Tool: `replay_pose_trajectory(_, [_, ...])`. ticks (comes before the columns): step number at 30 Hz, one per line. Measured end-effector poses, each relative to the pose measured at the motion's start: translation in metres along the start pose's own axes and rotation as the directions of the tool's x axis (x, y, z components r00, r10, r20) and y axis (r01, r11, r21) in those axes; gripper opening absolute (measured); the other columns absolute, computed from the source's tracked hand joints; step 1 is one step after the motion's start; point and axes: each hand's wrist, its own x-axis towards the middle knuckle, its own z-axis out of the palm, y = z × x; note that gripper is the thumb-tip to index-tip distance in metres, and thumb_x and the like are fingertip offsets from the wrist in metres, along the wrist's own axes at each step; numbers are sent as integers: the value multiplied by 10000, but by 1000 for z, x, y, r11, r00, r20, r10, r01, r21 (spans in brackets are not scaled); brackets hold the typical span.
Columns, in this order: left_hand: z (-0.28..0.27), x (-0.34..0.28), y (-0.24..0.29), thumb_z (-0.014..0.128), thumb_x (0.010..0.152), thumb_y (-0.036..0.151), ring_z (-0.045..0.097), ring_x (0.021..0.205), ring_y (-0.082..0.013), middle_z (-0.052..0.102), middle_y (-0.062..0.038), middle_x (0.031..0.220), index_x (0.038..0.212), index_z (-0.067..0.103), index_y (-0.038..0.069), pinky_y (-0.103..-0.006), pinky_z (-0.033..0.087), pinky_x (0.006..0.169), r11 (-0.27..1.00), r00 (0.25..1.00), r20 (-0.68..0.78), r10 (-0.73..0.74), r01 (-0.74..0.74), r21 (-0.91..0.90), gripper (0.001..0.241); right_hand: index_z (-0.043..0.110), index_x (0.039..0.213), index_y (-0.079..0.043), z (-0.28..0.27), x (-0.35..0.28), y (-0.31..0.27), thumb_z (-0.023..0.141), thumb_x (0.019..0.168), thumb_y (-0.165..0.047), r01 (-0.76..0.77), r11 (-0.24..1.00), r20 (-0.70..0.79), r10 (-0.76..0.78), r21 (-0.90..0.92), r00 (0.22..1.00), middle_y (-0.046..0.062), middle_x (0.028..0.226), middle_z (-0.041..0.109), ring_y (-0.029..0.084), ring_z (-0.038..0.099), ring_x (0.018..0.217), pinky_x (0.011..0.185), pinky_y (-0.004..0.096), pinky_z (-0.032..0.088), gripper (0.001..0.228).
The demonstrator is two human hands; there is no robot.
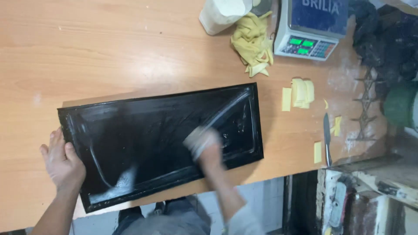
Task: Shaping pastry dough pieces into bow shapes and arranging them on a baking tray.
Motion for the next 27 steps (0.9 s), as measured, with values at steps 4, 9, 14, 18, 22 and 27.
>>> replay_pose_trajectory(4, [-5, -1, -5, 433, 1094, 94, 392, 1555, -400, 509, -240, 1594, 1543, 529, -1, -585, 161, 1293, 999, 999, 38, 36, -37, 37, 469, 702, 1202, -175, 58, -129, -27, 629, 883, -196, -94, 851, 38, 87, 517, 996, 97, 1219, 714, 273, 651, 1143, 992, 434, 510, 328])
replay_pose_trajectory(9, [-2, -2, -14, 448, 1114, 90, 372, 1552, -416, 487, -267, 1586, 1534, 483, -54, -602, 146, 1293, 996, 997, 29, 72, -74, 48, 446, 725, 1118, -163, -19, -71, 82, 587, 955, -188, -391, 670, 101, 429, 631, 898, 74, 1099, 744, 254, 704, 1007, 881, 408, 565, 215])
replay_pose_trajectory(14, [-6, 4, 3, 445, 1125, 82, 363, 1572, -397, 484, -250, 1600, 1571, 474, -37, -606, 141, 1300, 998, 998, 18, 67, -67, 8, 463, 714, 1123, -158, -28, -80, -23, 555, 982, -197, -300, 517, 132, 337, 801, 932, 68, 1123, 745, 241, 699, 1055, 937, 388, 561, 216])
replay_pose_trajectory(18, [-15, 1, 3, 447, 1066, 50, 387, 1546, -393, 511, -234, 1570, 1527, 509, -16, -613, 169, 1278, 999, 998, 65, 26, -28, 27, 469, 705, 1127, -155, 13, -77, -41, 530, 1003, -204, -189, 391, 98, 242, 901, 965, 63, 1143, 745, 231, 696, 1093, 981, 373, 557, 220])
replay_pose_trajectory(22, [-4, 1, -12, 472, 1063, 68, 405, 1526, -383, 508, -227, 1577, 1555, 486, -19, -596, 204, 1279, 999, 999, 11, 45, -45, 22, 500, 714, 998, -89, 20, 1, 88, 653, 971, -216, -476, 514, 143, 559, 714, 817, 71, 987, 752, 196, 742, 865, 769, 332, 600, 144])
replay_pose_trajectory(27, [-3, -11, -25, 470, 1088, 80, 417, 1536, -355, 523, -203, 1578, 1536, 492, -6, -569, 207, 1301, 999, 999, 6, 39, -39, 10, 457, 688, 1112, -79, 4, 55, -38, 656, 929, -237, -483, 468, 184, 549, 740, 815, 101, 1072, 713, 203, 689, 911, 778, 353, 566, 244])
